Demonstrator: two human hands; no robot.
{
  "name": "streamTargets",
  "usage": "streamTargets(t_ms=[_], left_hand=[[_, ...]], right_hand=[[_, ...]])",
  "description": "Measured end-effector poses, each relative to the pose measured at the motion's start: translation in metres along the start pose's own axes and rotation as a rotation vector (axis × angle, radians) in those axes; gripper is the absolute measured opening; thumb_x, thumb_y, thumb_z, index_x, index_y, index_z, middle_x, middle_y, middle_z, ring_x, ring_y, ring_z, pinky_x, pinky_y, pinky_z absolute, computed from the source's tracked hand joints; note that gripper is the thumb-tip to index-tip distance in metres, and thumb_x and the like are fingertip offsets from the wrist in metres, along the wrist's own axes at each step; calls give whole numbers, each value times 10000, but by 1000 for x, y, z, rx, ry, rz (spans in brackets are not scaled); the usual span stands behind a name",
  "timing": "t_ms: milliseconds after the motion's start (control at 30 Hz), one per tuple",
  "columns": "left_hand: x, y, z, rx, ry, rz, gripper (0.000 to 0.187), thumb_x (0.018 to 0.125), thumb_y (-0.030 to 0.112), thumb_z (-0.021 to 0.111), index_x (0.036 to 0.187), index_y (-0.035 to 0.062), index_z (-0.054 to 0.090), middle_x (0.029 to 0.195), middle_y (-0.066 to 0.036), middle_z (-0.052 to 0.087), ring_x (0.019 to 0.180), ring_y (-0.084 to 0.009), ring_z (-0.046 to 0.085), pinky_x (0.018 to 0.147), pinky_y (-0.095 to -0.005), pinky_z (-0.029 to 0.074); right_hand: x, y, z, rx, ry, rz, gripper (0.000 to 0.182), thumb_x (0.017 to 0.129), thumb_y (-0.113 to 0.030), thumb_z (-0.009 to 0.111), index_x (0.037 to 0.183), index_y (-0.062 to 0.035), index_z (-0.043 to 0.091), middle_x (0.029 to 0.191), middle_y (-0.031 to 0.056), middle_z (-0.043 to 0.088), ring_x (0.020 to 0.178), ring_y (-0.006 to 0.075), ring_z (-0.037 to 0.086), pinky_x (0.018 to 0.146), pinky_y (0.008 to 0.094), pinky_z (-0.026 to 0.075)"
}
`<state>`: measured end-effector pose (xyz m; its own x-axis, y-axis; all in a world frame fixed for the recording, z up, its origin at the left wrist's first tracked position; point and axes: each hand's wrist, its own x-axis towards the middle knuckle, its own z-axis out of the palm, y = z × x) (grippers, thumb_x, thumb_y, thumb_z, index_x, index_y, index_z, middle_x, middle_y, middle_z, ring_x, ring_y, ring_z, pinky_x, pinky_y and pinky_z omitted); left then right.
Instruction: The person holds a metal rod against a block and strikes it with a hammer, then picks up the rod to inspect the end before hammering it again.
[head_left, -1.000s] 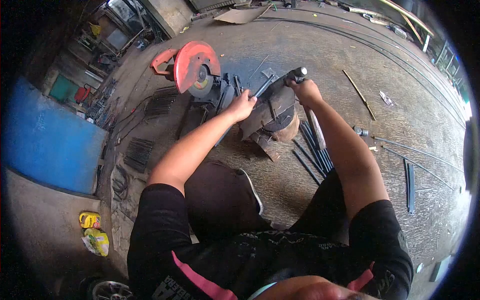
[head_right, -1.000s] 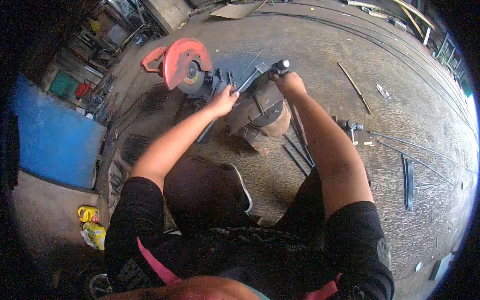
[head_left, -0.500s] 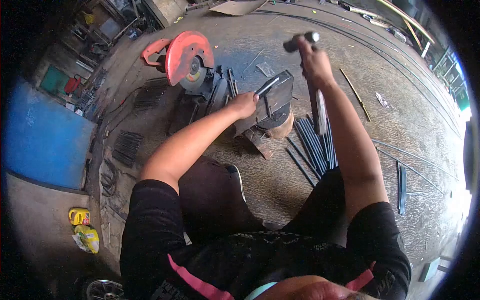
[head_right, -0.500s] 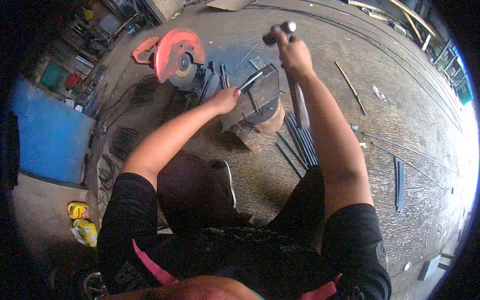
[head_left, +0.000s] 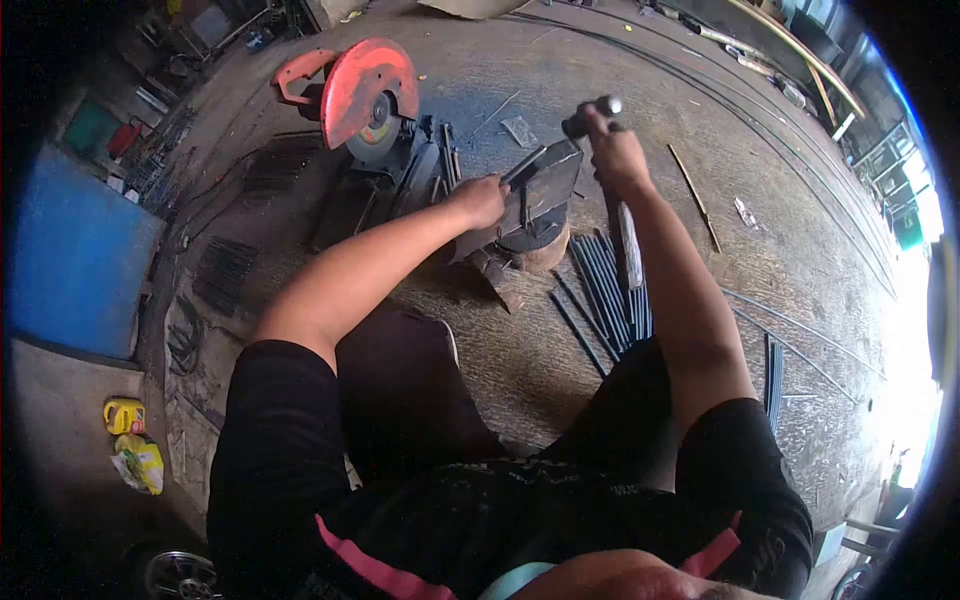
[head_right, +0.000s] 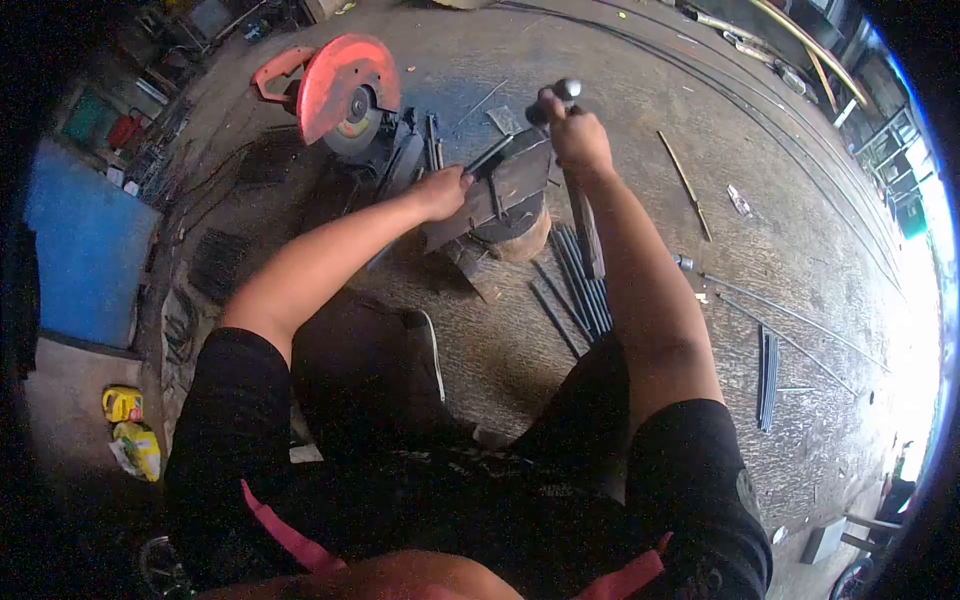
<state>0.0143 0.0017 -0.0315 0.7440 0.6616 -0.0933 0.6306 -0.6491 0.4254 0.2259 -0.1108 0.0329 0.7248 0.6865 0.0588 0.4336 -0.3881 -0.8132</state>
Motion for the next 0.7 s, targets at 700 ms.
streamTargets(t_ms=[700], left_hand=[[7,15,3,30,-93,-16,421,986,343,387,999,-18,605,1006,-267,627,971,-432,601,834,-515,454]], right_hand=[[-18,-52,-29,189,75,-127,767,882,-673,436,924,66,638,709,192,654,737,368,666,714,429,507]])
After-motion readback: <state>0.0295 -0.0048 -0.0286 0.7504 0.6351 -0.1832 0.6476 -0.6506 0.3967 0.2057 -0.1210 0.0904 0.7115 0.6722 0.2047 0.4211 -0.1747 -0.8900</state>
